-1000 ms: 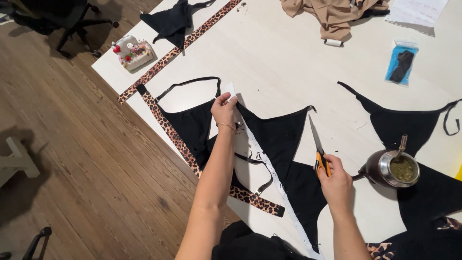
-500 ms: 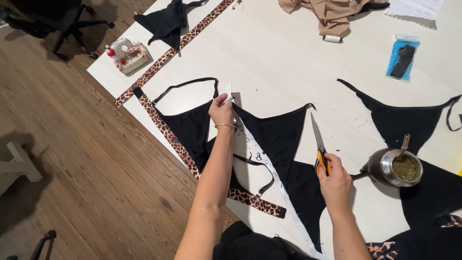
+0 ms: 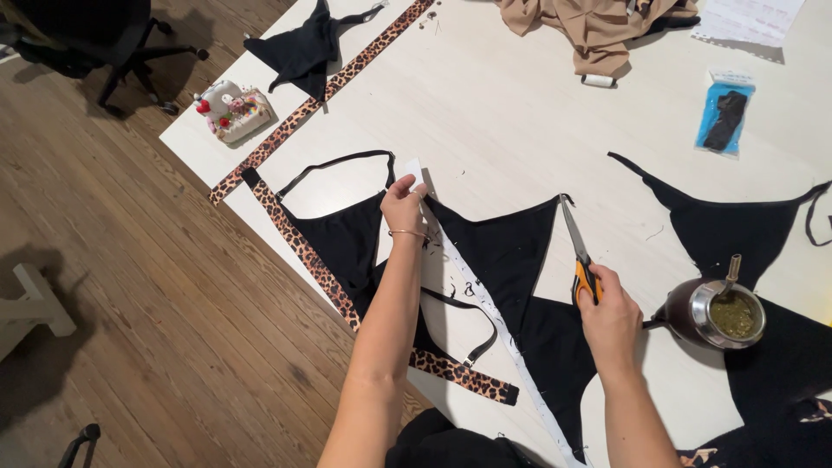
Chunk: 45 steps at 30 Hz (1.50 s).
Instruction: Cutting fabric and pinning straps to bikini tops on a work table
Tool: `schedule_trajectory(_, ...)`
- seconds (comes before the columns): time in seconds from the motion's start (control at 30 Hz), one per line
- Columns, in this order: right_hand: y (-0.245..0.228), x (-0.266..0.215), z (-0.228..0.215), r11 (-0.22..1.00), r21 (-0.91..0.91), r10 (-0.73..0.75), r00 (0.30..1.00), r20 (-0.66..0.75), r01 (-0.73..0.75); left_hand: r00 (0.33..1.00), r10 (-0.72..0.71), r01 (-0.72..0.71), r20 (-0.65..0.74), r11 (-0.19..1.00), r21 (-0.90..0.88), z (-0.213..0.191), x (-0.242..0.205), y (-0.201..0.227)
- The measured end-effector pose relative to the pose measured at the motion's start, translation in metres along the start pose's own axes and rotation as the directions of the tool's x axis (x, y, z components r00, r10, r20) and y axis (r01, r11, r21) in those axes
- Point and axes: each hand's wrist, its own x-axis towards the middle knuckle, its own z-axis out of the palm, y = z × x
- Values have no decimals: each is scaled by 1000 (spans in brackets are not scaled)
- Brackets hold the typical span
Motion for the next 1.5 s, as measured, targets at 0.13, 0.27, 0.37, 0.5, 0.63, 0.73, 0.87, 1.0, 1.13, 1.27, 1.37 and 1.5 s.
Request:
schedule_trajectory(0.13, -1, 9, 8, 1000, -18, -8, 1000, 2, 8, 1000, -4, 4, 6, 1000, -8, 2, -7, 4)
schedule_trajectory(0.27, -4, 16, 8, 998, -64, -14, 999, 34, 16, 1000, 2, -3, -27, 1000, -8, 2, -6, 4)
schedule_trajectory(0.37, 4, 32, 14, 990, -135, -18, 997, 72, 28, 998, 14, -12, -60, 1000, 20, 2, 1, -4)
schedule_trajectory(0.5, 23, 56, 25, 961, -272, -18, 991, 136, 54, 997, 23, -21, -76, 999, 32, 2, 6, -6)
schedule_trajectory(0.63, 18, 50, 24, 955, -284, -44, 988, 145, 84, 1000, 8, -8, -11, 1000, 15, -4, -5, 9)
schedule_trajectory(0.73, 6, 50, 33, 943, -207, -255, 966, 49, 259, 999, -24, 24, 28, 1000, -2, -5, -6, 12)
schedule_trajectory(0.87, -21, 42, 51, 906, -36, -421, 907, 13, 421, 993, 2, 1, 116, 1000, -28, -10, 6, -4)
schedule_trajectory(1.0, -51, 32, 50, 860, 135, -505, 860, 77, 493, 968, 18, -25, 252, 999, 25, -14, 16, -2)
schedule_trajectory(1.13, -51, 1, 63, 858, 181, -503, 856, 118, 480, 954, 60, -119, 293, 975, 187, -21, 21, -5)
schedule_trajectory(1.27, -33, -35, 64, 844, 253, -525, 825, 208, 474, 879, 315, -457, 358, 770, 445, -23, 42, -34)
schedule_trajectory(1.37, -28, -55, 51, 850, 300, -498, 846, 188, 433, 777, 499, -629, 384, 588, 508, -30, 29, -27)
schedule_trajectory(1.5, -27, -76, 31, 887, 399, -344, 911, 229, 235, 707, 262, -701, 657, 139, 700, -46, -9, -15)
